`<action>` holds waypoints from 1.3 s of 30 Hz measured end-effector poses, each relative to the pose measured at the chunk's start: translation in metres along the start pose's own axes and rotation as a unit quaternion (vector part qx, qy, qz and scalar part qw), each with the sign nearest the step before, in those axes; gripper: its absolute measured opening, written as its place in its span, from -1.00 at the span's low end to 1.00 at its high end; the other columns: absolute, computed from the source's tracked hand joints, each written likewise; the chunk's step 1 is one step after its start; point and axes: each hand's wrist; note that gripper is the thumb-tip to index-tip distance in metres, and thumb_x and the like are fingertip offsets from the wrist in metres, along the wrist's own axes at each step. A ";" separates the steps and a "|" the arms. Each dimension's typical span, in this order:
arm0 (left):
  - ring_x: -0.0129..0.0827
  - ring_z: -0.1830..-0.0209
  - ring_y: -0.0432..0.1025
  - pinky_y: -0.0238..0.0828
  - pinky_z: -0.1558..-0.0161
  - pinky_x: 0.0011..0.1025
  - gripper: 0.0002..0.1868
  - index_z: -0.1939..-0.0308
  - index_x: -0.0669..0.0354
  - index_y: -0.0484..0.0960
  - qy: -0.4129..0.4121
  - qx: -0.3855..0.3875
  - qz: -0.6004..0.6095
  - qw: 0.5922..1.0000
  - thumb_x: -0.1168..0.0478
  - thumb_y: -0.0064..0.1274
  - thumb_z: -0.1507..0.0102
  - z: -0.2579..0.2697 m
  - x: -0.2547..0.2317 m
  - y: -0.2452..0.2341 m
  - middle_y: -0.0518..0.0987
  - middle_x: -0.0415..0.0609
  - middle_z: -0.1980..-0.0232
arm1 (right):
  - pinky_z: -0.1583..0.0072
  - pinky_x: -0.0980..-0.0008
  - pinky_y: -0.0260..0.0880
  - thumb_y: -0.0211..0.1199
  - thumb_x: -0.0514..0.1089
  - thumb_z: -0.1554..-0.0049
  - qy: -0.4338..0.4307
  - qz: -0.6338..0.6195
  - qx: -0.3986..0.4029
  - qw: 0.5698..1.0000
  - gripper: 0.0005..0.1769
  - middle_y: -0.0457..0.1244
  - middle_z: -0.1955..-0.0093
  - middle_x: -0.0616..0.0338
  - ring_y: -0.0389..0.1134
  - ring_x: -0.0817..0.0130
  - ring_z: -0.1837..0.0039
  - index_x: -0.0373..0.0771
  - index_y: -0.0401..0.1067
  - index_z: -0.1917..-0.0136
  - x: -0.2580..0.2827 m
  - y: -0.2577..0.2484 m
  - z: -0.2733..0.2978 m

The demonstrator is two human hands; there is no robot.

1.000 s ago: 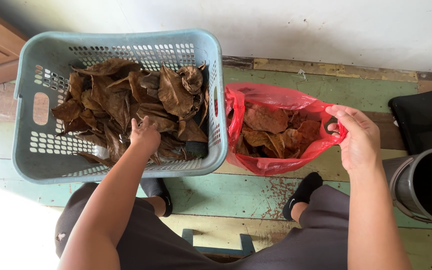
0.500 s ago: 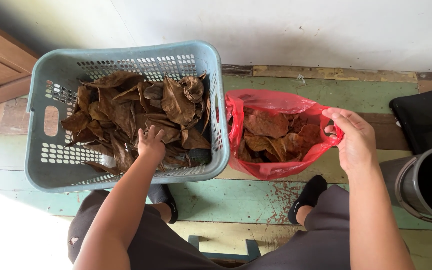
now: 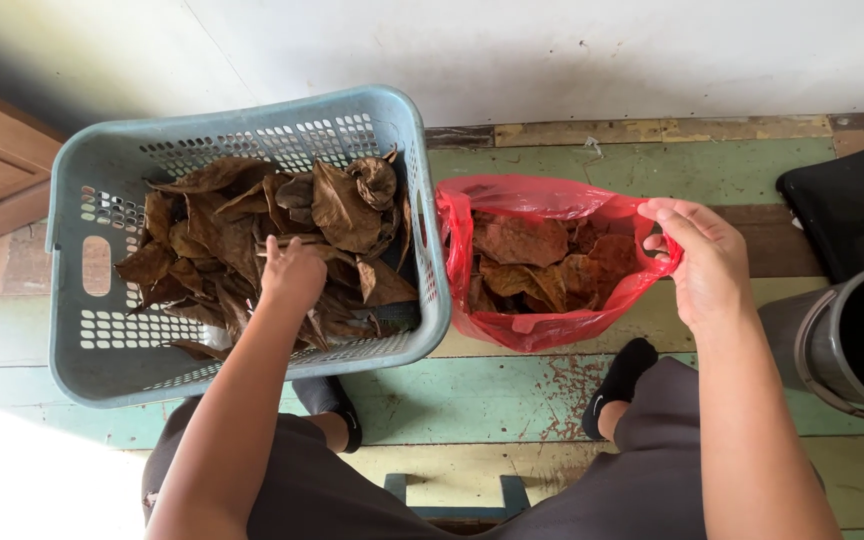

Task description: The person picks dried leaves from a blue basket and places them into a red plastic bag. The person handles the leaves one at a time, transferring them from the basket to the bag throughout the clip.

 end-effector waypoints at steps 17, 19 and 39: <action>-0.14 0.23 0.57 0.53 0.24 -0.20 -0.63 -0.09 0.09 0.55 -0.180 -0.380 0.523 0.741 0.46 0.12 -0.23 0.117 0.056 -0.077 0.67 0.07 0.15 | 0.07 0.52 0.35 0.29 -0.21 -0.22 0.018 0.023 -0.025 0.999 -0.80 0.40 -0.02 0.11 0.28 0.42 0.19 -0.29 0.55 -0.11 0.012 0.006 0.005; -0.23 0.20 0.60 0.62 0.14 -0.26 -0.49 -0.19 0.12 0.50 -0.167 -0.428 0.607 0.648 0.42 0.28 -0.19 0.128 0.053 -0.089 0.65 0.08 0.10 | 0.07 0.51 0.36 0.31 -0.21 -0.20 0.012 0.027 -0.022 0.999 -0.81 0.41 -0.01 0.11 0.29 0.42 0.18 -0.27 0.56 -0.09 0.013 0.006 0.006; -0.30 -0.04 0.53 0.60 0.12 -0.31 -0.49 -0.36 0.10 0.48 0.037 -0.374 0.913 0.157 0.38 0.09 -0.30 0.085 0.028 -0.101 0.65 -0.04 -0.06 | -0.10 0.36 0.24 0.23 -0.18 -0.26 0.011 0.059 -0.033 0.998 -0.81 0.39 -0.06 0.09 0.23 0.34 0.15 -0.31 0.53 -0.09 0.008 -0.001 0.004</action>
Point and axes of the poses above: each hand's wrist, its own z-axis away from the middle knuckle, its own y-axis out of the palm, x = y × z
